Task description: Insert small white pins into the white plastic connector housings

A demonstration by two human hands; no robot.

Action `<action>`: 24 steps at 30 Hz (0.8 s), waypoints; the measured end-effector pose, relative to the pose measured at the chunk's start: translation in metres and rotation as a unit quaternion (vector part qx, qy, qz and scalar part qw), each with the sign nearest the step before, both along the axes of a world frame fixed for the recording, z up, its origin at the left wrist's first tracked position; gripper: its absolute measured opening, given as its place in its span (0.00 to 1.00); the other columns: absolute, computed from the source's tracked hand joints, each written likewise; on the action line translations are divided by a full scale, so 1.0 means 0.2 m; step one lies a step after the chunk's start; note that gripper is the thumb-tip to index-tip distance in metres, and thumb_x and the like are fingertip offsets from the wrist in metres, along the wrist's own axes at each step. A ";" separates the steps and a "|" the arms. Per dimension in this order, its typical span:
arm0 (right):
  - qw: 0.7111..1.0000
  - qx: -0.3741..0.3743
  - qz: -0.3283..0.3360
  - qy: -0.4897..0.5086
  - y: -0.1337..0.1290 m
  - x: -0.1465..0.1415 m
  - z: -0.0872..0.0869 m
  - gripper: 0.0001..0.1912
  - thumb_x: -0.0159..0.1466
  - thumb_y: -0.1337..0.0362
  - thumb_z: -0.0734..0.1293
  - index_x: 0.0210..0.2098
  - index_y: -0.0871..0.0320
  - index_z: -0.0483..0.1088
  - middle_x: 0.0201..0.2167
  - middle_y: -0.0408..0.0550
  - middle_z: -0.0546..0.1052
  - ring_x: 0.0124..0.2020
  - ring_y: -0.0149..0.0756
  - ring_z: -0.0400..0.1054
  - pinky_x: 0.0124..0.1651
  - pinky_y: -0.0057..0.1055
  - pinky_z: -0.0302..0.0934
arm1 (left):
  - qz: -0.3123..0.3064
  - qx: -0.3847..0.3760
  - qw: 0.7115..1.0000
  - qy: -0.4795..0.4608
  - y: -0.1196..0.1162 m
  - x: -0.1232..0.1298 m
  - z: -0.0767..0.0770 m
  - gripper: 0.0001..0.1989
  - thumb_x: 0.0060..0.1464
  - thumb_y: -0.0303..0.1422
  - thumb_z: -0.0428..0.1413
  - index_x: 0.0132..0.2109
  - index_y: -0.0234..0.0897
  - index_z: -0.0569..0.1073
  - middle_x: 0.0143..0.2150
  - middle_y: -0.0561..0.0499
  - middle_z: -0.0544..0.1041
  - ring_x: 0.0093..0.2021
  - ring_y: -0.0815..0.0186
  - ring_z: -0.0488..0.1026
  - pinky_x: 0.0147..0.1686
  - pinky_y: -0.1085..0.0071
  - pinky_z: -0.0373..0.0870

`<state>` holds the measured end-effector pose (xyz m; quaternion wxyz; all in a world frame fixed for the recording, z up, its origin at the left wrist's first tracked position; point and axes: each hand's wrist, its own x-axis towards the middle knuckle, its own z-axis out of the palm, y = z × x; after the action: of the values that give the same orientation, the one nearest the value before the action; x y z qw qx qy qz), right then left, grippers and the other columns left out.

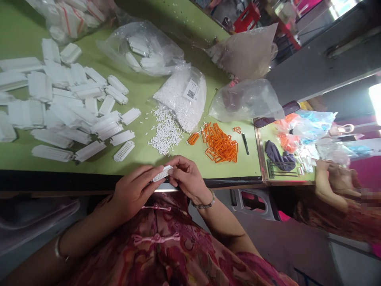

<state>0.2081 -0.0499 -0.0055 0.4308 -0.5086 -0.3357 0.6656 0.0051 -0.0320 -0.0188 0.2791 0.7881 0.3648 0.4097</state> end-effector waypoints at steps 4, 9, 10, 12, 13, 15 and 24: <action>0.991 0.060 0.083 -0.083 0.02 0.13 0.04 0.25 0.62 0.43 0.79 0.48 0.53 0.78 0.34 0.43 0.81 0.28 0.31 0.72 0.26 0.28 0.67 | 0.016 -0.082 0.996 -0.009 0.00 -0.03 0.00 0.10 0.72 0.38 0.60 0.53 0.43 0.85 0.44 0.49 0.88 0.40 0.61 0.87 0.46 0.69 0.84; 0.858 0.249 0.019 -0.448 0.10 0.23 0.06 0.07 0.72 0.60 0.71 0.46 0.56 0.80 0.37 0.49 0.81 0.36 0.35 0.73 0.44 0.35 0.71 | 0.059 -0.209 0.972 -0.089 0.02 -0.03 0.01 0.11 0.70 0.40 0.60 0.51 0.42 0.84 0.42 0.51 0.87 0.28 0.67 0.82 0.31 0.71 0.81; 0.830 0.263 0.035 -0.491 0.12 0.22 0.05 0.06 0.72 0.63 0.70 0.44 0.56 0.80 0.37 0.50 0.81 0.37 0.36 0.73 0.46 0.36 0.70 | 0.062 -0.214 0.970 -0.093 0.03 -0.03 0.01 0.11 0.70 0.40 0.60 0.50 0.42 0.84 0.42 0.51 0.87 0.27 0.67 0.82 0.32 0.70 0.81; 0.791 0.265 0.075 -0.546 0.17 0.19 0.02 0.05 0.72 0.65 0.70 0.42 0.57 0.79 0.37 0.51 0.81 0.37 0.37 0.72 0.46 0.35 0.68 | 0.064 -0.211 0.972 -0.085 0.03 -0.02 0.01 0.10 0.69 0.40 0.61 0.50 0.43 0.84 0.43 0.51 0.87 0.27 0.68 0.81 0.34 0.69 0.82; 0.779 0.257 0.094 -0.564 0.19 0.18 0.01 0.04 0.71 0.67 0.70 0.40 0.58 0.79 0.37 0.51 0.81 0.37 0.36 0.71 0.45 0.34 0.67 | 0.066 -0.208 0.973 -0.080 0.03 -0.02 0.01 0.10 0.69 0.40 0.61 0.50 0.43 0.84 0.43 0.51 0.87 0.28 0.67 0.81 0.35 0.68 0.83; 0.766 0.234 0.122 -0.586 0.24 0.15 0.00 0.04 0.70 0.69 0.70 0.37 0.58 0.77 0.35 0.49 0.80 0.35 0.35 0.70 0.43 0.33 0.64 | 0.068 -0.202 0.974 -0.073 0.03 -0.02 0.01 0.11 0.68 0.40 0.61 0.50 0.42 0.85 0.42 0.50 0.87 0.30 0.66 0.83 0.37 0.67 0.83; 0.941 0.145 0.091 -0.293 0.17 0.15 0.07 0.06 0.70 0.60 0.71 0.37 0.56 0.77 0.30 0.43 0.79 0.30 0.31 0.70 0.36 0.30 0.66 | 0.036 -0.242 0.969 -0.044 0.06 -0.01 0.05 0.13 0.67 0.41 0.61 0.50 0.40 0.85 0.39 0.50 0.86 0.30 0.65 0.83 0.36 0.69 0.81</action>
<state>0.2379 -0.0150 0.0090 0.3199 -0.5804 -0.5851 0.4675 0.0023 -0.0192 -0.0098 0.4618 0.6650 0.4687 0.3532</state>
